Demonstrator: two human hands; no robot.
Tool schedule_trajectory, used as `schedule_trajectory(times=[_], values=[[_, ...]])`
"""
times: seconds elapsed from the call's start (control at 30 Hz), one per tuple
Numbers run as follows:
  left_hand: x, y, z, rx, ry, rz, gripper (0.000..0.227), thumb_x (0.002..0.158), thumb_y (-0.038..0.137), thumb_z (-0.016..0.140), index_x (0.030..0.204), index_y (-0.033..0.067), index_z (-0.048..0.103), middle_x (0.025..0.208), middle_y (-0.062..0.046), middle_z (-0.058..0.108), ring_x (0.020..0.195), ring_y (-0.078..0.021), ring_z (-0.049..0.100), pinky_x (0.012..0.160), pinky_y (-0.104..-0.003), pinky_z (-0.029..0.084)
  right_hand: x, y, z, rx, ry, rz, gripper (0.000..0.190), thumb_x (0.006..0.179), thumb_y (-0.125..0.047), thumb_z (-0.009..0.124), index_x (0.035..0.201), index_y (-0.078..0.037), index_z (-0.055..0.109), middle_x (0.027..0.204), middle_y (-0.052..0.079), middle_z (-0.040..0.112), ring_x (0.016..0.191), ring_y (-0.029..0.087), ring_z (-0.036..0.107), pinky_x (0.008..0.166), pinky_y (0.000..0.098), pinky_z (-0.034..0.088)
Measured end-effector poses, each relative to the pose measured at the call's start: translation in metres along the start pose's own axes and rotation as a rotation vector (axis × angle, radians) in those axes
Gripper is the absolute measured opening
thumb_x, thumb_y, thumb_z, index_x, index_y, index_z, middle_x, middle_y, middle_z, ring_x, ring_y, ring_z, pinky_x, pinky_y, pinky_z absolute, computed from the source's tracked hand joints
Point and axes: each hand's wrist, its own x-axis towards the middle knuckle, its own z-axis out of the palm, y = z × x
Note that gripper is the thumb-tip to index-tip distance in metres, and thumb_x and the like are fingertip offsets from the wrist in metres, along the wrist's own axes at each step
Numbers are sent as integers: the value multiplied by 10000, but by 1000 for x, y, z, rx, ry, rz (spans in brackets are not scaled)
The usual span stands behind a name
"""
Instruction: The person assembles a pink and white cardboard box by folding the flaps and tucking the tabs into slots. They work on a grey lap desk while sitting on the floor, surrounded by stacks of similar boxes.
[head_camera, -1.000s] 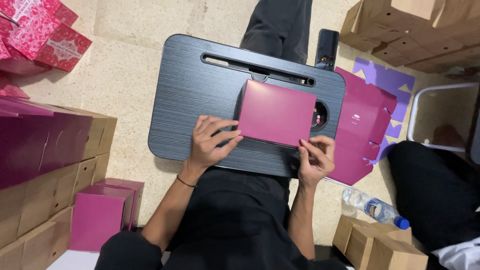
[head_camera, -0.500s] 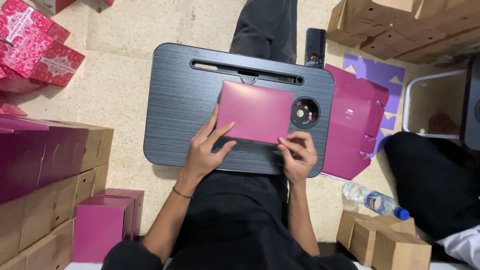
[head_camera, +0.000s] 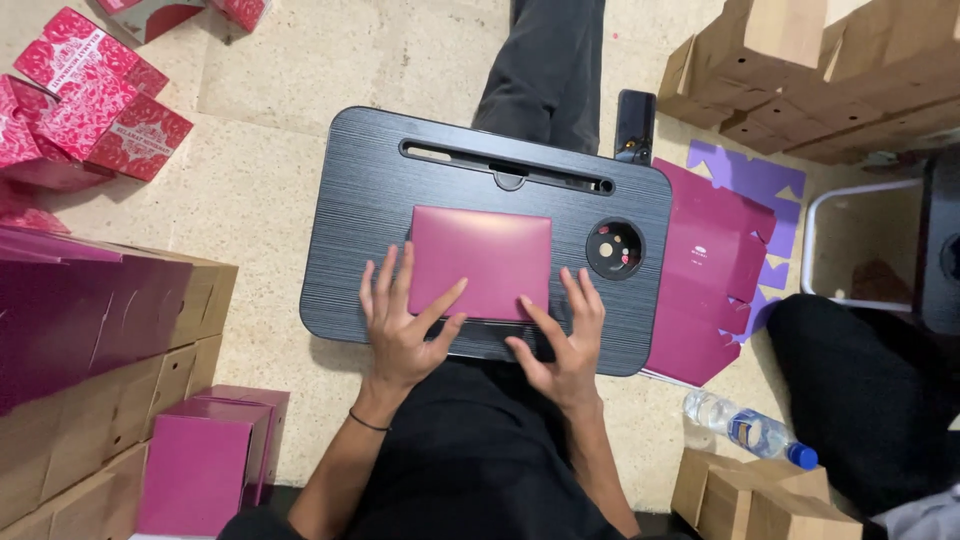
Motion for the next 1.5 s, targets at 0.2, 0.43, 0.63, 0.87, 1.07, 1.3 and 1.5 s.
schedule_trajectory(times=[0.2,0.43,0.63,0.87,1.07,1.3,1.5], values=[[0,0,0,-64,-17,-37,286,982,395,660,1205,257,777,1563,-274,427,1451,-491,377,1149,-709,210,-19,4,6,26,17,-57,717,800,-295,870,1418,-103,559,1531,374,420,1407,640,362,1081,746,345],[0,6,-6,-144,41,-69,321,1001,406,632,1214,214,776,1544,-273,444,1412,-498,433,1128,-721,280,-13,6,3,-7,-93,-27,649,772,-326,902,1346,-118,683,1599,378,305,1461,617,282,1143,703,296],[3,9,-13,-229,138,-22,319,966,380,663,1143,148,793,1468,-292,497,1337,-513,508,1103,-690,360,-21,15,-12,143,118,-159,819,760,-328,909,1377,-3,480,1527,489,195,1392,704,309,1074,823,361],[16,1,-9,-220,12,-131,329,991,264,678,1279,108,707,1542,-277,426,1366,-477,489,1091,-627,371,-7,12,11,32,-120,39,781,830,-275,871,1491,-45,524,1641,378,179,1486,562,292,1169,625,333],[3,-11,-6,-264,43,-88,416,986,336,669,1296,58,684,1544,-311,400,1412,-485,436,1140,-601,344,-14,16,6,123,-70,53,678,912,-358,784,1473,-82,523,1620,388,208,1474,577,308,1158,645,361],[17,-5,-7,-241,-97,-193,372,1048,157,554,1380,21,653,1631,-314,263,1499,-475,322,1203,-579,283,-22,21,8,281,8,51,876,897,-272,820,1618,-285,323,1614,394,220,1465,581,327,1148,677,378],[18,0,-6,-185,-100,-233,371,1022,189,580,1352,57,687,1616,-278,330,1465,-438,403,1204,-521,332,-24,28,2,56,-152,68,632,853,-371,854,1423,-216,627,1582,356,361,1442,578,375,1111,656,376]])
